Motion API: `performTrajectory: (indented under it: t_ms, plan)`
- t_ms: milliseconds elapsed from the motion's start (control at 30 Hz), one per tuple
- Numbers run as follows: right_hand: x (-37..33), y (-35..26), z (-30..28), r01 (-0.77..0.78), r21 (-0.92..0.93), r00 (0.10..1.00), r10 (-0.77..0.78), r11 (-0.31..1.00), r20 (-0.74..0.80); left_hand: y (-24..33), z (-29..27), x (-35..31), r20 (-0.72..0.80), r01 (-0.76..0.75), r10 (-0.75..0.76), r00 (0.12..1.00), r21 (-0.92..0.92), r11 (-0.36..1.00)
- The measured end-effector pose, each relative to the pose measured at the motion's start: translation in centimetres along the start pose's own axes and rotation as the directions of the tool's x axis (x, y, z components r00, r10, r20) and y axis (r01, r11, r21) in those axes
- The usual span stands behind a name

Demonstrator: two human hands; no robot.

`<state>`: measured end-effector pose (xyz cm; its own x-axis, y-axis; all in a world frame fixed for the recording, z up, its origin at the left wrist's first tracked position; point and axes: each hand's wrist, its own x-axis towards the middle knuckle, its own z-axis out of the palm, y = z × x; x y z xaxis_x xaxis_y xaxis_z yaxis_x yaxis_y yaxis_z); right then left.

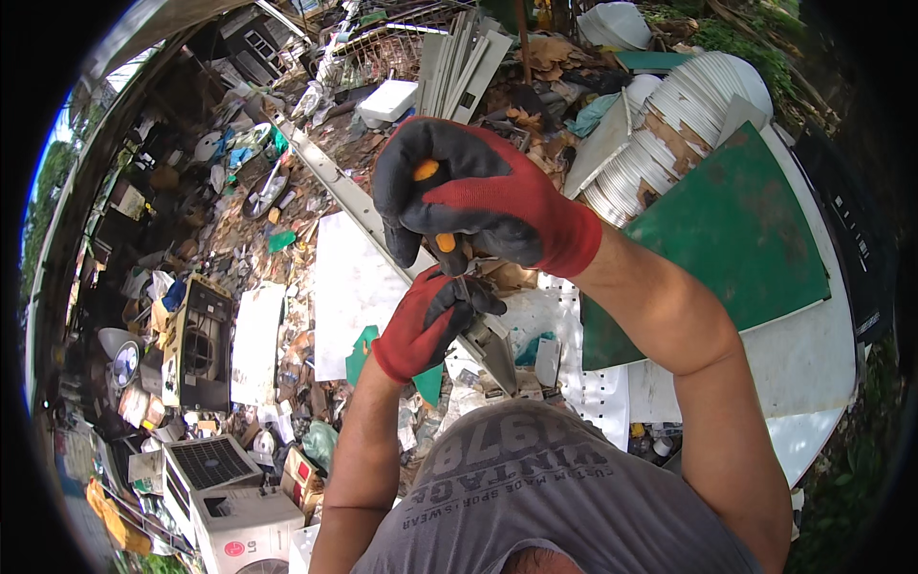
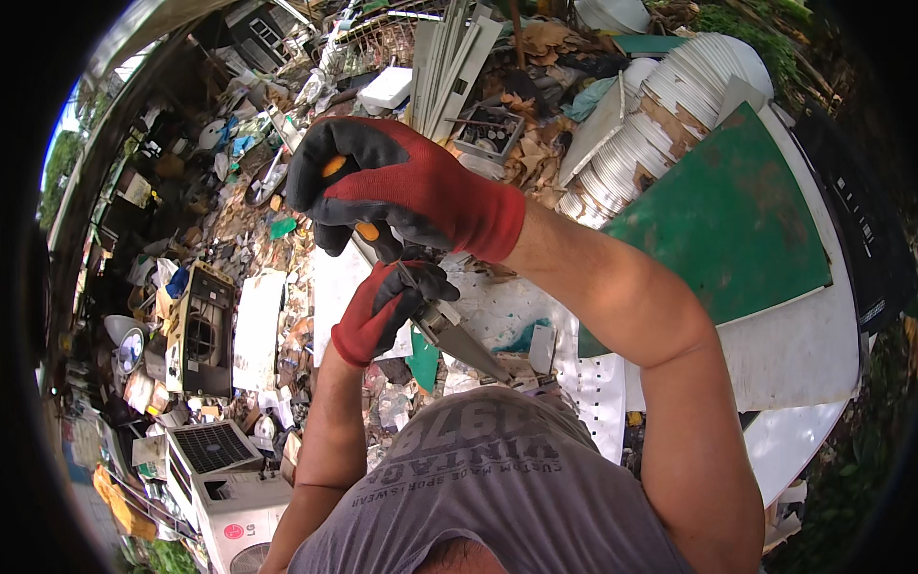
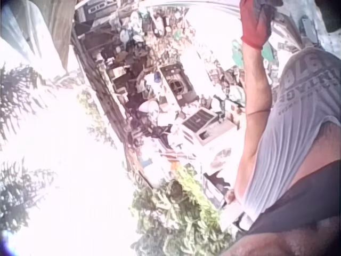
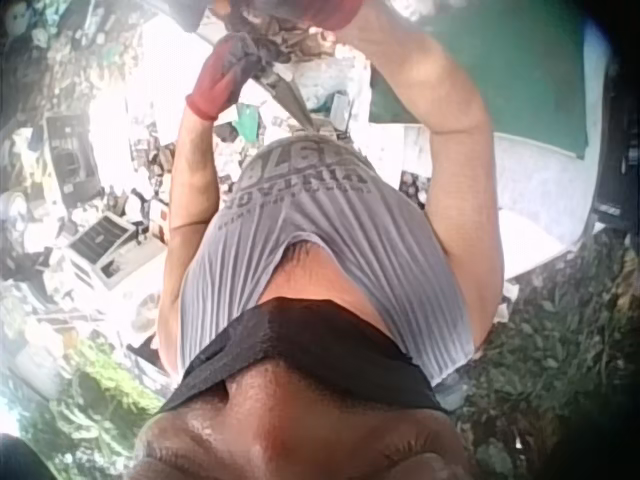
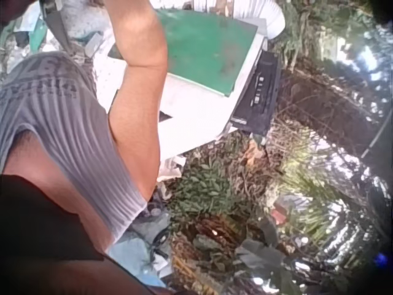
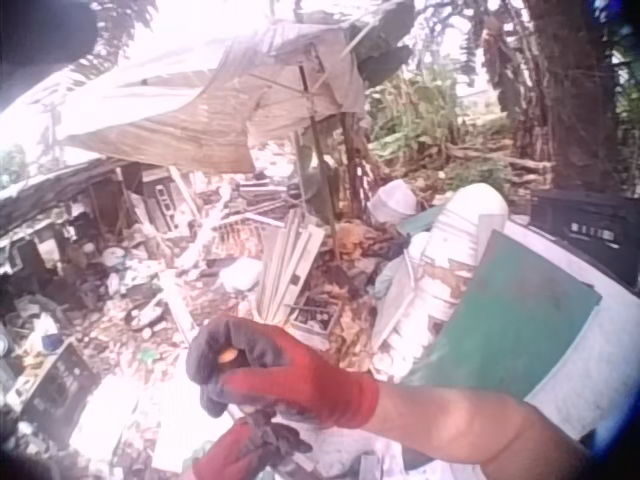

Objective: The person uses a screwdriver to remove screws and various metal and plastic components from a white window frame.

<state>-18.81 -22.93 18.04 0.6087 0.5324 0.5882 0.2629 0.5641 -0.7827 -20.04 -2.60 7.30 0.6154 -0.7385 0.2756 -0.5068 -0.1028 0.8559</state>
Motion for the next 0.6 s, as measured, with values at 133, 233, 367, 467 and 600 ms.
performTrajectory:
  t_ms: [133, 233, 367, 467, 600]
  plan:
    - [0.5, 0.5, 1.5, -0.093, 0.048, 0.995, 0.095, 0.995, -0.042, -1.6, 0.4, -1.8, -0.121, -0.017, 0.024, 0.992, 0.059, 0.998]
    - [1.0, 0.4, 1.3, -0.044, -0.241, 0.993, 0.016, 0.969, -0.113, -1.1, 0.8, -1.4, -0.154, 0.024, -0.019, 0.988, 0.031, 0.999]
    - [1.0, -0.3, 0.9, -0.053, -0.536, 0.995, -0.003, 0.842, -0.103, -1.7, 0.6, -1.2, -0.109, 0.104, -0.111, 0.988, -0.069, 0.992]
    - [0.3, -1.5, 2.0, -0.114, -0.619, 0.990, 0.036, 0.777, -0.137, -1.3, 1.1, -2.8, -0.193, 0.203, -0.219, 0.956, -0.101, 0.974]
    - [-0.3, -1.6, 2.4, -0.017, -0.768, 0.988, -0.106, 0.640, -0.110, -2.3, 0.2, -2.9, -0.193, 0.239, -0.241, 0.951, -0.036, 0.970]
